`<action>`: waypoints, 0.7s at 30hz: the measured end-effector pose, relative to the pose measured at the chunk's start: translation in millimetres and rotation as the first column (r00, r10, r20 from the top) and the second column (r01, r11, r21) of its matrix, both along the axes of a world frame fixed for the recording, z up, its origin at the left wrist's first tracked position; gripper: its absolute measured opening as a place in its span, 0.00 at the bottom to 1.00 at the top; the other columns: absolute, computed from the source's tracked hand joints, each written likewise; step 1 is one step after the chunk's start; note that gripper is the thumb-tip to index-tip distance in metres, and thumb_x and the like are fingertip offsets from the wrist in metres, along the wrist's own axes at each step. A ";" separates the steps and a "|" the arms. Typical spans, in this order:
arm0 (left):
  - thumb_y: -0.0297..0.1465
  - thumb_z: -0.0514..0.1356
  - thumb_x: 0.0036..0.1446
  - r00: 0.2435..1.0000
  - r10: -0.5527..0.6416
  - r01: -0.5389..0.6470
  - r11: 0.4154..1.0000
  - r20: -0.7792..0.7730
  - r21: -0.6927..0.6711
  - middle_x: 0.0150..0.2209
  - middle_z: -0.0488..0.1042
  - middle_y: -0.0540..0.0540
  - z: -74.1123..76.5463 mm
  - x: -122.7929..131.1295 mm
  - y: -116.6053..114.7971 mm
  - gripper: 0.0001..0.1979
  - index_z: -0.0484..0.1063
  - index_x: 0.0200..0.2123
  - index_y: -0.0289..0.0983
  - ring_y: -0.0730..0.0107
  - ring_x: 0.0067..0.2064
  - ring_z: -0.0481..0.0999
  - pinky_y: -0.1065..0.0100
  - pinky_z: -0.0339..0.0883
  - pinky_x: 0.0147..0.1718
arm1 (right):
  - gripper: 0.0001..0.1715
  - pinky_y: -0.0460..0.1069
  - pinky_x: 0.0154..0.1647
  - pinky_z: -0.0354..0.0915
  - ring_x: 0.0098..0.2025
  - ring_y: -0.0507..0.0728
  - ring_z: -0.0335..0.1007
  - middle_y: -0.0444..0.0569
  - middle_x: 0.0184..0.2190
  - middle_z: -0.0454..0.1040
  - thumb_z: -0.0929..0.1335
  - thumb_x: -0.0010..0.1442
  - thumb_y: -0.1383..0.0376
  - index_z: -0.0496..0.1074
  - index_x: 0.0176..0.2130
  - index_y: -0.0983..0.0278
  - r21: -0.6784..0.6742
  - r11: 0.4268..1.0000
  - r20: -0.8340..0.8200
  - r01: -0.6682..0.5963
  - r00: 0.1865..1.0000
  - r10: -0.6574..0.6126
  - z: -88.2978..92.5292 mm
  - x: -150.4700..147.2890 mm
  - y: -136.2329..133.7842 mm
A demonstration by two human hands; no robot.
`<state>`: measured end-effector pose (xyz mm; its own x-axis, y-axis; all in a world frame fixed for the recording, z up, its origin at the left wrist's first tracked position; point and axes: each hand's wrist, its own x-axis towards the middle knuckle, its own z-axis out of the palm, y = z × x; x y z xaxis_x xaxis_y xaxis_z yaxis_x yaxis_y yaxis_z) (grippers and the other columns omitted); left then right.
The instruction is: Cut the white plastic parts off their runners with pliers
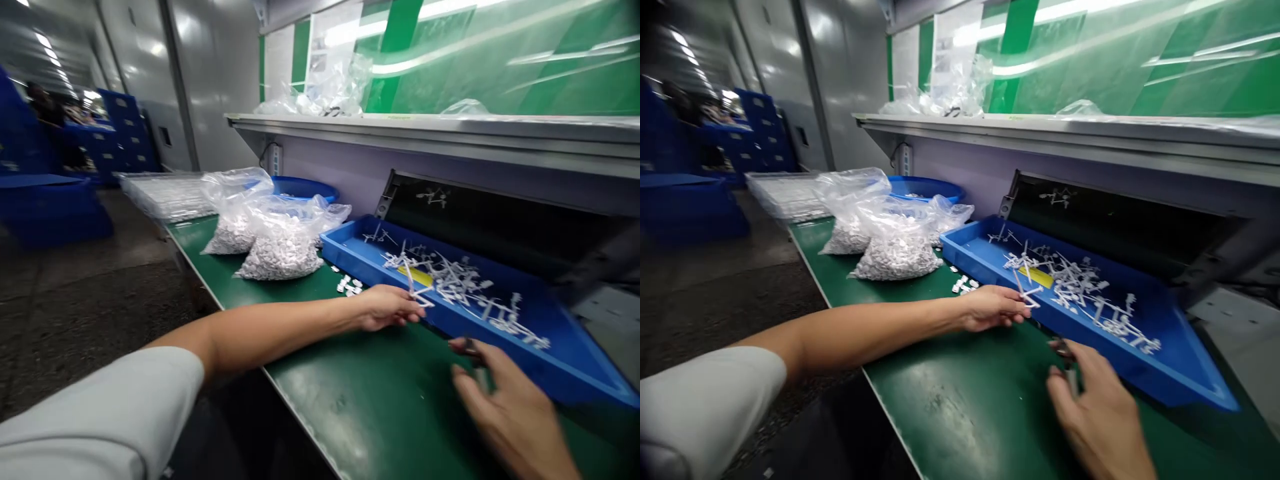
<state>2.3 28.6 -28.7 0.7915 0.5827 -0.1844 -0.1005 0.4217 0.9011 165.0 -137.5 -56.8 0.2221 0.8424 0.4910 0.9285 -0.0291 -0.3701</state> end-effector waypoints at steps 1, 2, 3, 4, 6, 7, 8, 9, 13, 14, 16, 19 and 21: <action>0.21 0.64 0.53 1.000 0.003 -0.003 1.000 0.006 0.005 0.31 0.76 0.46 0.9 -4.7 -2.9 0.07 0.71 0.37 0.30 0.81 0.26 0.73 0.79 0.60 0.22 | 0.19 0.53 0.46 0.64 0.47 0.61 0.69 0.48 0.47 0.72 0.64 0.58 0.57 0.68 0.49 0.56 -0.083 0.995 0.023 -0.046 0.999 0.048 3.7 -9.1 -0.9; 0.22 0.64 0.53 1.000 0.005 -0.005 1.000 0.024 0.014 0.32 0.76 0.45 0.8 -8.1 -6.8 0.08 0.72 0.38 0.30 0.81 0.27 0.73 0.79 0.60 0.22 | 0.18 0.52 0.46 0.64 0.47 0.61 0.69 0.47 0.47 0.72 0.63 0.58 0.59 0.68 0.49 0.56 -0.164 0.983 0.031 -0.080 0.996 0.086 6.6 -16.3 -1.0; 0.23 0.64 0.53 0.999 0.007 -0.009 1.000 0.051 0.021 0.33 0.77 0.44 0.3 -10.4 -11.1 0.09 0.73 0.40 0.29 0.81 0.28 0.73 0.79 0.60 0.22 | 0.17 0.51 0.45 0.64 0.47 0.60 0.69 0.46 0.47 0.72 0.62 0.58 0.61 0.67 0.48 0.56 -0.229 0.968 0.026 -0.101 0.994 0.110 8.9 -21.4 -0.6; 0.24 0.65 0.53 0.997 0.010 -0.012 1.000 0.083 0.019 0.34 0.77 0.43 -0.4 -11.6 -15.3 0.10 0.74 0.40 0.29 0.80 0.29 0.73 0.79 0.60 0.23 | 0.17 0.50 0.44 0.64 0.46 0.59 0.69 0.46 0.46 0.72 0.61 0.58 0.63 0.67 0.48 0.56 -0.272 0.957 0.020 -0.101 0.994 0.111 10.7 -24.7 -0.2; 0.26 0.68 0.51 0.989 0.006 -0.008 1.000 0.147 0.013 0.36 0.77 0.41 -1.7 -11.7 -21.8 0.11 0.76 0.39 0.28 0.79 0.31 0.74 0.79 0.63 0.25 | 0.15 0.49 0.41 0.64 0.43 0.58 0.69 0.44 0.43 0.73 0.61 0.58 0.64 0.67 0.46 0.56 -0.298 0.953 0.010 -0.056 0.998 0.062 13.8 -27.3 -0.1; 0.28 0.69 0.50 0.985 -0.007 0.004 1.000 0.172 0.017 0.37 0.77 0.40 -2.4 -11.2 -23.6 0.13 0.76 0.39 0.28 0.78 0.32 0.75 0.77 0.65 0.28 | 0.15 0.49 0.39 0.63 0.42 0.58 0.69 0.44 0.42 0.73 0.61 0.58 0.64 0.67 0.46 0.56 -0.294 0.955 0.005 -0.026 1.000 0.029 15.1 -27.5 -0.3; 0.30 0.70 0.49 0.982 -0.029 0.025 0.999 0.188 0.026 0.37 0.77 0.40 -3.4 -10.8 -24.5 0.15 0.77 0.39 0.28 0.76 0.32 0.75 0.75 0.68 0.31 | 0.15 0.49 0.38 0.63 0.40 0.57 0.69 0.44 0.40 0.73 0.61 0.58 0.65 0.67 0.45 0.56 -0.290 0.957 0.000 0.004 1.000 -0.004 16.2 -27.3 -0.6; 0.31 0.71 0.47 0.979 -0.057 0.049 0.998 0.197 0.042 0.38 0.77 0.40 -4.6 -10.6 -24.6 0.17 0.77 0.39 0.28 0.75 0.33 0.76 0.72 0.70 0.35 | 0.15 0.49 0.37 0.63 0.38 0.57 0.69 0.44 0.39 0.73 0.61 0.57 0.65 0.68 0.45 0.56 -0.291 0.956 -0.006 0.031 0.999 -0.034 17.2 -27.0 -0.9; 0.33 0.72 0.46 0.967 -0.167 0.130 0.973 0.191 0.192 0.36 0.78 0.43 -9.8 -11.9 -22.9 0.21 0.76 0.43 0.29 0.73 0.34 0.77 0.64 0.70 0.45 | 0.15 0.49 0.34 0.61 0.35 0.57 0.69 0.43 0.36 0.72 0.61 0.57 0.65 0.69 0.44 0.56 -0.305 0.950 -0.027 0.068 0.996 -0.080 18.5 -26.4 -1.3; 0.32 0.71 0.48 0.965 -0.186 0.140 0.961 0.184 0.237 0.36 0.78 0.44 -10.6 -12.4 -23.1 0.20 0.76 0.44 0.30 0.73 0.34 0.77 0.64 0.70 0.46 | 0.15 0.49 0.35 0.61 0.35 0.57 0.69 0.44 0.36 0.72 0.61 0.57 0.65 0.69 0.44 0.56 -0.301 0.952 -0.030 0.061 0.997 -0.073 18.3 -26.5 -1.4; 0.30 0.68 0.50 0.964 -0.216 0.154 0.931 0.158 0.330 0.37 0.78 0.45 -11.4 -12.9 -24.7 0.19 0.76 0.46 0.31 0.72 0.36 0.77 0.64 0.70 0.46 | 0.15 0.49 0.35 0.61 0.36 0.57 0.69 0.44 0.36 0.72 0.61 0.57 0.65 0.69 0.44 0.56 -0.288 0.956 -0.031 0.051 0.998 -0.062 18.1 -27.0 -1.8; 0.26 0.64 0.54 0.966 -0.240 0.175 0.883 0.098 0.436 0.40 0.78 0.45 -11.1 -12.7 -28.4 0.19 0.73 0.50 0.33 0.70 0.39 0.77 0.66 0.71 0.46 | 0.14 0.49 0.36 0.61 0.36 0.57 0.69 0.44 0.37 0.73 0.61 0.57 0.65 0.69 0.44 0.56 -0.283 0.958 -0.041 0.055 0.997 -0.069 18.5 -28.0 -2.6; 0.25 0.61 0.56 0.972 -0.219 0.155 0.866 0.082 0.475 0.41 0.78 0.44 -10.8 -12.0 -30.4 0.18 0.72 0.51 0.32 0.70 0.39 0.78 0.66 0.71 0.44 | 0.14 0.48 0.35 0.61 0.35 0.56 0.68 0.43 0.37 0.72 0.61 0.58 0.65 0.69 0.44 0.56 -0.291 0.956 -0.057 0.047 0.996 -0.066 19.1 -28.7 -2.9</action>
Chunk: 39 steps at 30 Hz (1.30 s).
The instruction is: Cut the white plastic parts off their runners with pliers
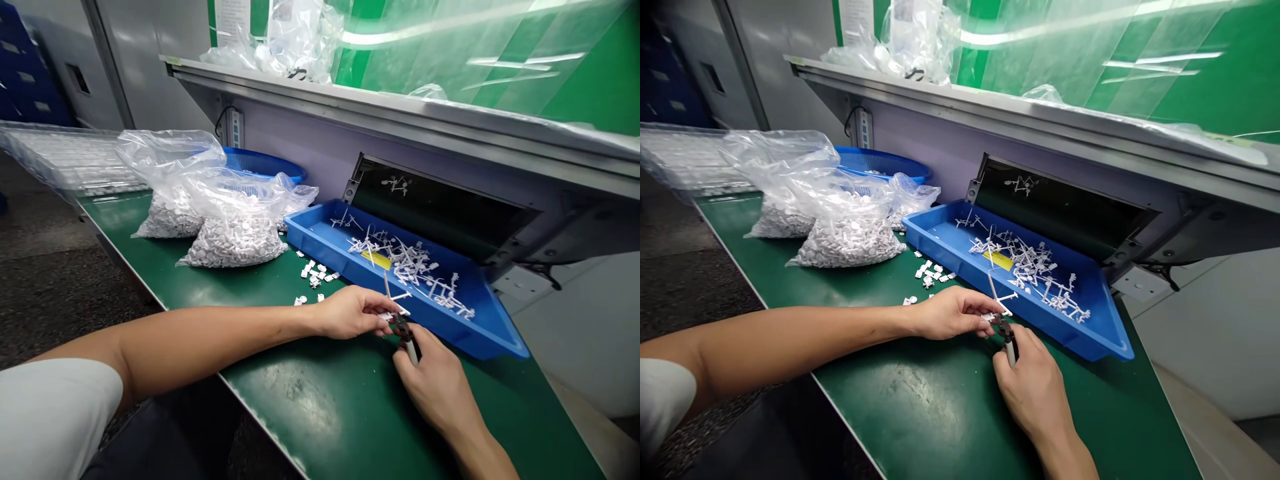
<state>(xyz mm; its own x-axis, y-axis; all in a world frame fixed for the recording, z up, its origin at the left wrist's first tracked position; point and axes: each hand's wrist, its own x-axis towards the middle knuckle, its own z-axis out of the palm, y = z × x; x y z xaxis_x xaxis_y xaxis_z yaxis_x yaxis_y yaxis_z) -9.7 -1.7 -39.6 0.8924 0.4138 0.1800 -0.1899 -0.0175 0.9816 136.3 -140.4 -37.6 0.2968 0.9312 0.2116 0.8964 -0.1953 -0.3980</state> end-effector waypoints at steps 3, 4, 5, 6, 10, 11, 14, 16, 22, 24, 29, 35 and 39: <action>0.26 0.59 0.59 0.994 0.065 -0.067 0.998 0.084 0.018 0.44 0.77 0.41 -0.2 1.1 -1.3 0.18 0.71 0.52 0.31 0.67 0.42 0.77 0.65 0.72 0.45 | 0.13 0.48 0.33 0.60 0.34 0.55 0.67 0.41 0.34 0.72 0.61 0.58 0.65 0.69 0.42 0.56 -0.017 1.000 -0.009 -0.003 1.000 0.003 0.3 -0.8 0.4; 0.26 0.59 0.59 0.989 0.082 -0.086 0.996 0.124 0.030 0.46 0.76 0.40 -0.5 1.2 -1.5 0.18 0.70 0.53 0.31 0.66 0.45 0.77 0.64 0.71 0.47 | 0.12 0.48 0.33 0.60 0.33 0.55 0.67 0.42 0.34 0.72 0.61 0.58 0.65 0.69 0.42 0.56 -0.021 1.000 -0.010 0.005 1.000 -0.005 0.0 -0.9 0.6; 0.26 0.59 0.59 0.983 0.093 -0.102 0.993 0.160 0.050 0.48 0.75 0.40 -0.8 1.0 -1.6 0.19 0.70 0.54 0.32 0.65 0.48 0.76 0.64 0.70 0.49 | 0.12 0.48 0.33 0.60 0.33 0.56 0.67 0.42 0.34 0.72 0.61 0.57 0.65 0.69 0.42 0.57 -0.021 1.000 -0.010 0.015 1.000 -0.016 -0.3 -1.0 0.9; 0.27 0.59 0.59 0.977 0.101 -0.118 0.990 0.186 0.079 0.50 0.75 0.40 -1.3 0.5 -1.7 0.19 0.69 0.55 0.32 0.64 0.51 0.74 0.64 0.69 0.52 | 0.13 0.48 0.33 0.60 0.34 0.56 0.68 0.43 0.34 0.72 0.61 0.57 0.65 0.69 0.42 0.57 -0.016 1.000 -0.012 0.025 1.000 -0.025 -0.7 -1.1 1.1; 0.29 0.58 0.61 0.977 0.114 -0.154 0.961 0.178 0.230 0.52 0.74 0.43 -2.2 -3.5 -2.2 0.21 0.67 0.58 0.35 0.66 0.54 0.73 0.67 0.65 0.56 | 0.15 0.49 0.34 0.61 0.36 0.58 0.69 0.46 0.37 0.73 0.61 0.57 0.65 0.69 0.44 0.58 0.015 1.000 -0.018 0.013 1.000 -0.013 -2.5 -0.6 1.4; 0.29 0.58 0.62 0.979 0.114 -0.157 0.948 0.168 0.275 0.52 0.74 0.43 -2.0 -4.7 -2.4 0.21 0.67 0.58 0.36 0.67 0.54 0.73 0.68 0.64 0.57 | 0.15 0.49 0.35 0.61 0.37 0.58 0.69 0.46 0.38 0.73 0.61 0.57 0.65 0.69 0.44 0.58 0.020 1.000 -0.015 0.006 1.000 -0.006 -2.9 -0.4 1.5; 0.28 0.57 0.62 0.981 0.121 -0.174 0.895 0.152 0.410 0.52 0.75 0.45 -1.0 -7.4 -2.7 0.21 0.68 0.58 0.36 0.69 0.54 0.73 0.71 0.63 0.56 | 0.16 0.49 0.35 0.61 0.36 0.57 0.69 0.45 0.37 0.74 0.61 0.57 0.64 0.70 0.44 0.58 0.032 0.999 -0.009 -0.002 1.000 0.002 -3.8 0.6 2.0; 0.28 0.57 0.62 0.979 0.149 -0.196 0.864 0.138 0.463 0.50 0.75 0.46 -0.6 -8.2 -2.5 0.20 0.68 0.57 0.36 0.70 0.52 0.74 0.72 0.64 0.55 | 0.15 0.48 0.33 0.61 0.34 0.57 0.69 0.45 0.35 0.74 0.61 0.57 0.64 0.71 0.43 0.58 0.033 0.999 -0.016 0.001 1.000 0.000 -3.6 1.0 2.1; 0.35 0.57 0.63 0.983 0.185 -0.163 0.879 -0.005 0.448 0.41 0.78 0.48 -2.0 -7.3 0.6 0.15 0.74 0.49 0.36 0.71 0.39 0.78 0.75 0.69 0.41 | 0.15 0.48 0.32 0.61 0.33 0.56 0.69 0.43 0.34 0.74 0.61 0.57 0.65 0.72 0.43 0.58 0.037 0.999 -0.029 -0.002 1.000 0.003 -1.0 -0.4 0.7; 0.36 0.56 0.63 0.985 0.175 -0.150 0.886 -0.015 0.440 0.39 0.78 0.48 -1.6 -7.4 1.4 0.14 0.74 0.47 0.36 0.72 0.38 0.78 0.75 0.69 0.40 | 0.15 0.48 0.34 0.61 0.35 0.56 0.70 0.43 0.36 0.74 0.61 0.57 0.65 0.71 0.43 0.57 0.037 0.999 -0.022 -0.004 1.000 0.004 -1.3 -0.7 0.6; 0.35 0.56 0.63 0.990 0.142 -0.132 0.901 0.007 0.413 0.38 0.78 0.48 0.5 -7.9 0.6 0.14 0.74 0.46 0.35 0.71 0.37 0.78 0.75 0.69 0.38 | 0.15 0.49 0.38 0.61 0.38 0.57 0.69 0.45 0.40 0.73 0.61 0.57 0.65 0.69 0.44 0.57 0.046 0.999 0.017 -0.012 1.000 0.011 -3.5 1.0 1.7; 0.34 0.56 0.64 0.989 0.148 -0.125 0.894 -0.021 0.429 0.39 0.78 0.48 2.2 -8.6 -0.6 0.13 0.74 0.46 0.35 0.72 0.37 0.78 0.75 0.69 0.40 | 0.12 0.51 0.37 0.60 0.37 0.57 0.67 0.44 0.36 0.71 0.61 0.57 0.66 0.67 0.42 0.57 0.047 0.999 0.085 -0.023 0.996 0.019 -5.0 4.7 1.5; 0.34 0.56 0.64 0.988 0.152 -0.122 0.885 -0.030 0.450 0.37 0.78 0.48 0.5 -8.2 0.3 0.13 0.74 0.46 0.35 0.72 0.37 0.78 0.75 0.69 0.39 | 0.09 0.51 0.35 0.58 0.36 0.57 0.65 0.43 0.34 0.69 0.61 0.58 0.66 0.65 0.40 0.57 0.030 0.999 0.147 -0.034 0.989 0.030 -6.6 7.6 1.2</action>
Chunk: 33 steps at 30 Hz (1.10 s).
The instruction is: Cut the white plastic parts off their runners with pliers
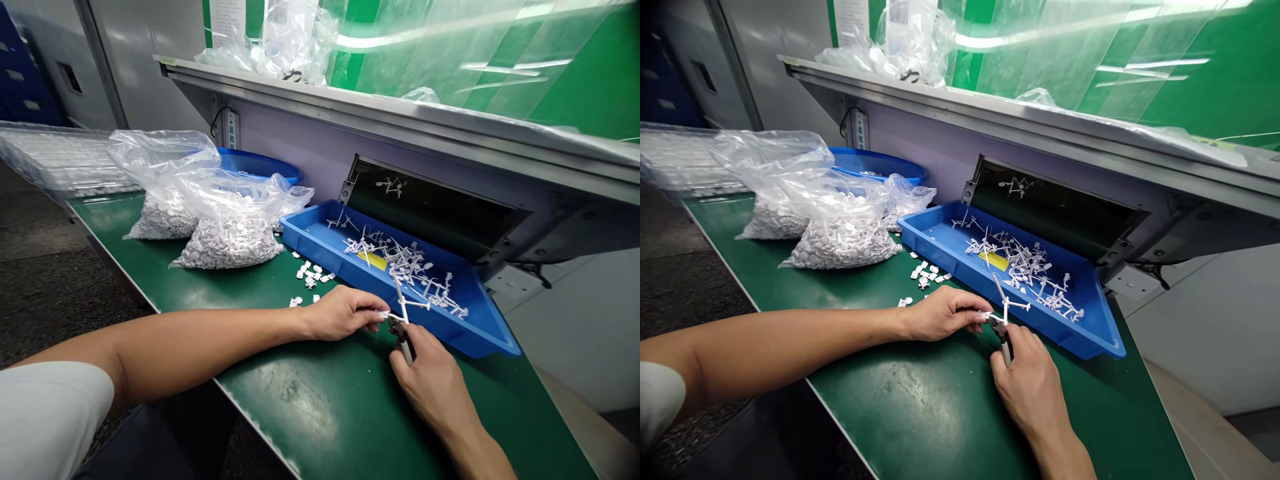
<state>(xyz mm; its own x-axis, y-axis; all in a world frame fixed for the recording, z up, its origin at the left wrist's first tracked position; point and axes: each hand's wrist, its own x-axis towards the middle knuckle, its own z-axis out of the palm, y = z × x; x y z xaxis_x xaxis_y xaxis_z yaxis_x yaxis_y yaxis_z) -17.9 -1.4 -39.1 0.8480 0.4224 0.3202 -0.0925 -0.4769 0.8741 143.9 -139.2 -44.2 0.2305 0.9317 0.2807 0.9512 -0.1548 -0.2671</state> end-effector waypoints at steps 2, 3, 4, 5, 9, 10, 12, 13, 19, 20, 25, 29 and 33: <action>0.34 0.56 0.64 1.000 0.003 -0.003 1.000 0.000 0.012 0.37 0.79 0.48 -1.4 0.7 0.2 0.13 0.75 0.47 0.35 0.72 0.36 0.79 0.76 0.69 0.39 | 0.09 0.51 0.36 0.58 0.37 0.58 0.65 0.44 0.34 0.69 0.61 0.58 0.66 0.65 0.40 0.58 -0.011 1.000 0.033 -0.004 0.999 0.004 -1.0 1.2 0.1; 0.34 0.56 0.64 1.000 0.001 -0.001 1.000 0.004 0.023 0.37 0.79 0.48 -2.0 1.0 0.1 0.13 0.75 0.47 0.35 0.72 0.36 0.79 0.76 0.69 0.39 | 0.10 0.51 0.36 0.58 0.37 0.58 0.65 0.44 0.34 0.69 0.61 0.58 0.66 0.65 0.41 0.58 -0.015 1.000 0.048 -0.007 0.999 0.008 -1.4 1.7 0.3; 0.34 0.56 0.64 1.000 -0.003 0.003 0.999 0.013 0.037 0.37 0.79 0.47 -2.2 1.2 -0.2 0.14 0.75 0.47 0.34 0.72 0.36 0.79 0.76 0.69 0.38 | 0.10 0.51 0.37 0.58 0.38 0.59 0.65 0.45 0.34 0.69 0.61 0.58 0.66 0.65 0.41 0.58 -0.016 1.000 0.058 -0.012 0.998 0.013 -1.9 1.9 0.4; 0.34 0.56 0.64 1.000 -0.007 0.005 0.999 0.025 0.052 0.38 0.79 0.47 -2.2 1.3 -0.6 0.14 0.75 0.47 0.34 0.72 0.36 0.79 0.76 0.70 0.38 | 0.10 0.51 0.37 0.59 0.38 0.59 0.65 0.45 0.35 0.70 0.60 0.58 0.66 0.65 0.42 0.58 -0.018 1.000 0.059 -0.017 0.998 0.018 -2.3 1.9 0.7; 0.34 0.55 0.64 0.999 0.001 -0.006 0.992 0.040 0.122 0.42 0.79 0.46 -0.8 -0.3 -0.6 0.14 0.75 0.48 0.34 0.73 0.36 0.79 0.77 0.69 0.39 | 0.09 0.50 0.37 0.59 0.38 0.58 0.67 0.45 0.35 0.71 0.60 0.59 0.67 0.65 0.40 0.59 -0.069 0.998 -0.016 -0.013 1.000 0.012 -3.2 -0.4 1.7; 0.33 0.55 0.64 0.999 0.002 -0.007 0.989 0.032 0.146 0.43 0.78 0.46 -0.7 -1.0 0.3 0.14 0.75 0.48 0.34 0.73 0.36 0.79 0.77 0.69 0.39 | 0.08 0.50 0.36 0.58 0.36 0.57 0.67 0.45 0.34 0.71 0.59 0.59 0.67 0.65 0.39 0.59 -0.098 0.995 -0.033 -0.009 0.999 0.006 -3.1 -1.3 1.6; 0.33 0.55 0.64 1.000 -0.009 0.006 0.982 0.017 0.191 0.43 0.78 0.45 -1.5 -1.9 3.0 0.14 0.75 0.47 0.34 0.73 0.35 0.79 0.77 0.69 0.39 | 0.06 0.49 0.34 0.57 0.32 0.56 0.66 0.44 0.31 0.70 0.59 0.60 0.67 0.64 0.36 0.59 -0.147 0.989 -0.055 -0.008 0.998 0.000 -1.7 -3.1 1.0; 0.33 0.55 0.64 1.000 -0.020 0.017 0.980 0.009 0.200 0.42 0.78 0.45 -2.4 -1.9 4.6 0.14 0.75 0.47 0.33 0.73 0.35 0.79 0.77 0.69 0.38 | 0.06 0.49 0.33 0.57 0.31 0.56 0.66 0.44 0.30 0.70 0.59 0.60 0.67 0.64 0.35 0.59 -0.163 0.986 -0.067 -0.013 0.998 0.002 -0.4 -3.7 0.3; 0.34 0.55 0.64 0.999 -0.038 0.037 0.995 0.009 0.094 0.37 0.79 0.47 -7.7 5.1 6.0 0.14 0.75 0.46 0.35 0.71 0.35 0.79 0.75 0.71 0.36 | 0.10 0.47 0.28 0.54 0.28 0.55 0.65 0.41 0.27 0.71 0.59 0.62 0.63 0.68 0.35 0.59 -0.244 0.967 -0.268 -0.071 0.963 0.003 13.7 -0.9 -5.0; 0.35 0.55 0.64 0.999 -0.038 0.036 0.997 0.017 0.073 0.37 0.79 0.47 -7.8 6.3 4.7 0.14 0.76 0.45 0.35 0.71 0.35 0.79 0.75 0.71 0.36 | 0.10 0.47 0.28 0.55 0.29 0.55 0.65 0.41 0.28 0.72 0.59 0.62 0.62 0.69 0.35 0.58 -0.249 0.965 -0.299 -0.088 0.954 0.010 15.0 0.6 -5.6; 0.36 0.57 0.62 0.999 -0.021 0.024 0.992 0.029 -0.123 0.34 0.78 0.46 -8.9 10.3 2.8 0.15 0.76 0.45 0.34 0.69 0.34 0.78 0.72 0.72 0.35 | 0.08 0.48 0.31 0.55 0.30 0.55 0.65 0.41 0.28 0.71 0.60 0.62 0.62 0.68 0.36 0.58 -0.171 0.983 -0.217 -0.060 0.976 0.022 9.4 8.0 -4.9; 0.37 0.59 0.61 0.999 0.010 0.002 0.974 0.052 -0.226 0.32 0.77 0.46 -12.8 12.7 8.0 0.15 0.75 0.45 0.33 0.69 0.33 0.77 0.70 0.73 0.36 | 0.06 0.48 0.33 0.55 0.33 0.55 0.66 0.41 0.32 0.71 0.61 0.61 0.65 0.67 0.37 0.58 -0.114 0.993 -0.144 -0.029 0.990 0.012 3.9 8.7 -2.9; 0.38 0.59 0.61 0.997 -0.029 0.045 0.970 0.069 -0.239 0.33 0.76 0.46 -13.1 13.9 7.4 0.15 0.75 0.45 0.34 0.71 0.34 0.76 0.70 0.72 0.36 | 0.07 0.48 0.35 0.56 0.36 0.55 0.66 0.42 0.34 0.71 0.61 0.60 0.66 0.66 0.38 0.58 -0.040 0.999 -0.114 -0.029 0.993 0.024 5.6 4.9 -2.0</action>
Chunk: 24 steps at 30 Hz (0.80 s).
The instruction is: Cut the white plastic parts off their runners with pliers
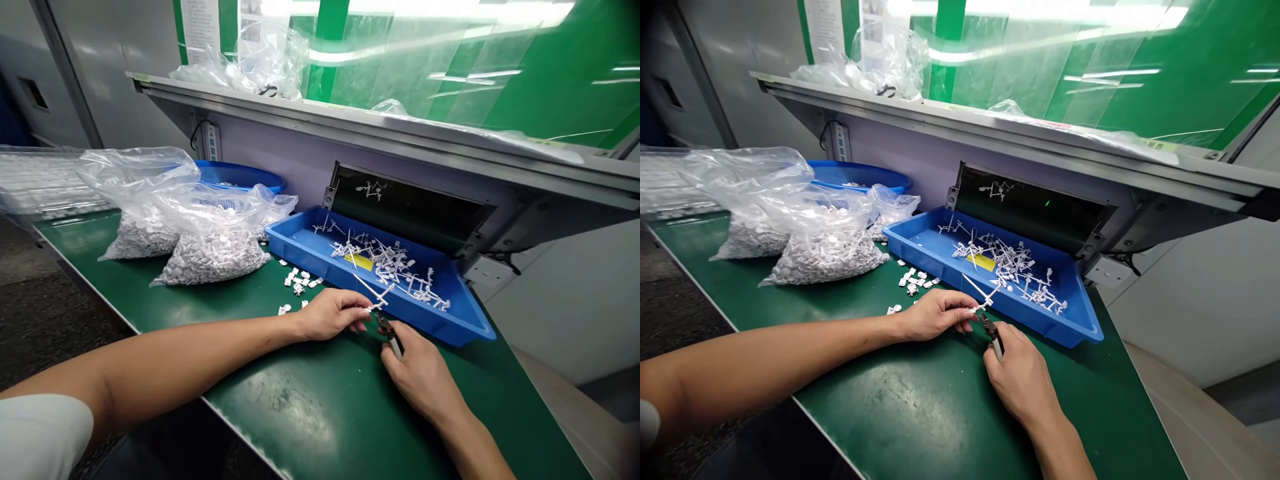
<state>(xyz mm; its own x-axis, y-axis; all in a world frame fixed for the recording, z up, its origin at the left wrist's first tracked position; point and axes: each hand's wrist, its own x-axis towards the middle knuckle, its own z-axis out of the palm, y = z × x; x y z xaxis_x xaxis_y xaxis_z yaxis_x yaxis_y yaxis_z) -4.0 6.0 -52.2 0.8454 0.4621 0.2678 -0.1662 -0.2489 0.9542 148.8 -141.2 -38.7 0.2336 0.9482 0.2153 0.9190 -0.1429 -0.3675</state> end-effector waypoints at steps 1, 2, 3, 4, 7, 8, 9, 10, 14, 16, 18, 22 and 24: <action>0.38 0.59 0.61 1.000 -0.009 0.009 1.000 0.007 -0.002 0.34 0.76 0.46 0.8 0.0 -1.3 0.15 0.75 0.45 0.34 0.71 0.34 0.76 0.70 0.72 0.37 | 0.07 0.48 0.35 0.56 0.37 0.56 0.66 0.42 0.34 0.71 0.61 0.60 0.67 0.66 0.38 0.58 0.013 1.000 0.006 0.001 1.000 -0.001 0.6 -0.8 0.1; 0.38 0.59 0.61 1.000 -0.016 0.016 1.000 0.012 -0.003 0.34 0.76 0.46 1.8 -0.1 -2.8 0.15 0.75 0.45 0.34 0.71 0.34 0.76 0.70 0.72 0.37 | 0.07 0.48 0.35 0.56 0.37 0.56 0.66 0.42 0.34 0.71 0.61 0.59 0.67 0.66 0.38 0.58 0.020 1.000 0.012 0.000 1.000 -0.001 1.0 -1.5 0.1; 0.37 0.59 0.61 1.000 -0.021 0.021 1.000 0.015 -0.005 0.34 0.76 0.46 2.9 -0.4 -4.2 0.15 0.74 0.45 0.34 0.71 0.34 0.76 0.70 0.72 0.37 | 0.07 0.48 0.35 0.56 0.37 0.56 0.66 0.42 0.34 0.71 0.61 0.59 0.67 0.66 0.38 0.58 0.026 1.000 0.017 -0.001 1.000 0.000 1.1 -1.9 0.2; 0.37 0.59 0.61 1.000 -0.027 0.027 1.000 0.017 -0.007 0.34 0.76 0.46 4.0 -0.7 -5.5 0.15 0.74 0.45 0.34 0.71 0.34 0.76 0.70 0.71 0.37 | 0.07 0.48 0.36 0.56 0.38 0.56 0.66 0.42 0.35 0.71 0.61 0.59 0.67 0.65 0.38 0.58 0.032 0.999 0.021 -0.003 1.000 0.002 1.1 -2.1 0.3; 0.36 0.59 0.61 0.999 -0.038 0.038 0.999 0.015 -0.015 0.35 0.76 0.45 6.3 -1.6 -7.7 0.14 0.74 0.44 0.33 0.71 0.35 0.76 0.72 0.71 0.36 | 0.07 0.48 0.37 0.57 0.38 0.56 0.66 0.43 0.36 0.71 0.61 0.59 0.68 0.65 0.38 0.58 0.040 0.999 0.025 -0.012 1.000 0.011 0.4 -2.0 0.3; 0.36 0.59 0.61 0.999 -0.041 0.041 0.999 0.014 -0.016 0.35 0.76 0.45 6.5 -1.8 -7.9 0.14 0.74 0.44 0.33 0.71 0.35 0.76 0.72 0.71 0.36 | 0.07 0.48 0.37 0.57 0.38 0.56 0.66 0.43 0.36 0.71 0.61 0.59 0.68 0.65 0.38 0.58 0.040 0.999 0.026 -0.014 1.000 0.013 0.2 -1.9 0.1; 0.36 0.59 0.61 0.999 -0.044 0.044 0.999 0.014 -0.017 0.35 0.76 0.45 6.5 -1.8 -7.8 0.14 0.74 0.44 0.32 0.71 0.35 0.76 0.72 0.71 0.36 | 0.07 0.48 0.37 0.57 0.39 0.56 0.66 0.44 0.37 0.71 0.60 0.59 0.68 0.65 0.38 0.58 0.038 0.999 0.029 -0.015 0.999 0.014 -0.1 -1.7 -0.3; 0.36 0.59 0.61 0.999 -0.048 0.048 0.999 0.016 -0.018 0.35 0.76 0.45 6.2 -1.7 -7.7 0.14 0.74 0.45 0.32 0.71 0.35 0.76 0.72 0.71 0.36 | 0.07 0.48 0.38 0.57 0.39 0.56 0.66 0.44 0.37 0.71 0.60 0.59 0.68 0.65 0.38 0.58 0.035 0.999 0.033 -0.016 0.999 0.015 -0.3 -1.5 -0.6; 0.37 0.59 0.61 0.998 -0.063 0.064 0.997 0.026 -0.046 0.35 0.76 0.44 4.4 -0.8 -7.1 0.15 0.74 0.44 0.32 0.70 0.35 0.76 0.71 0.72 0.36 | 0.08 0.49 0.40 0.58 0.41 0.57 0.66 0.45 0.39 0.71 0.61 0.58 0.68 0.66 0.38 0.59 0.019 1.000 0.057 -0.017 0.998 0.016 -0.4 -1.5 -1.9; 0.38 0.59 0.61 0.998 -0.064 0.065 0.996 0.026 -0.058 0.35 0.76 0.44 3.9 -0.5 -7.2 0.16 0.74 0.45 0.32 0.70 0.35 0.76 0.70 0.72 0.37 | 0.09 0.49 0.40 0.58 0.41 0.57 0.66 0.45 0.39 0.71 0.61 0.58 0.69 0.66 0.39 0.58 0.015 1.000 0.052 -0.009 0.999 0.008 0.4 -2.4 -2.1; 0.39 0.60 0.61 0.998 -0.061 0.063 0.996 0.027 -0.060 0.36 0.76 0.43 4.0 -0.4 -7.3 0.17 0.74 0.45 0.32 0.69 0.35 0.77 0.68 0.72 0.38 | 0.09 0.49 0.39 0.58 0.40 0.56 0.66 0.44 0.39 0.71 0.61 0.58 0.69 0.66 0.39 0.58 0.013 1.000 0.030 -0.002 1.000 0.001 1.8 -3.7 -2.2; 0.39 0.59 0.61 0.998 -0.052 0.053 0.998 0.029 -0.045 0.36 0.77 0.43 5.0 -0.6 -7.7 0.17 0.74 0.45 0.32 0.70 0.34 0.77 0.68 0.72 0.37 | 0.08 0.48 0.36 0.57 0.38 0.55 0.65 0.42 0.36 0.71 0.61 0.59 0.68 0.66 0.38 0.57 0.024 1.000 0.009 0.006 1.000 -0.006 3.3 -5.2 -2.1; 0.39 0.59 0.61 0.998 -0.053 0.054 0.998 0.028 -0.033 0.36 0.77 0.43 5.0 -0.8 -7.6 0.16 0.74 0.44 0.32 0.70 0.34 0.76 0.69 0.72 0.37 | 0.09 0.48 0.35 0.57 0.38 0.55 0.65 0.42 0.36 0.71 0.61 0.59 0.68 0.66 0.38 0.57 0.032 0.999 0.010 0.003 1.000 -0.003 2.8 -4.6 -1.5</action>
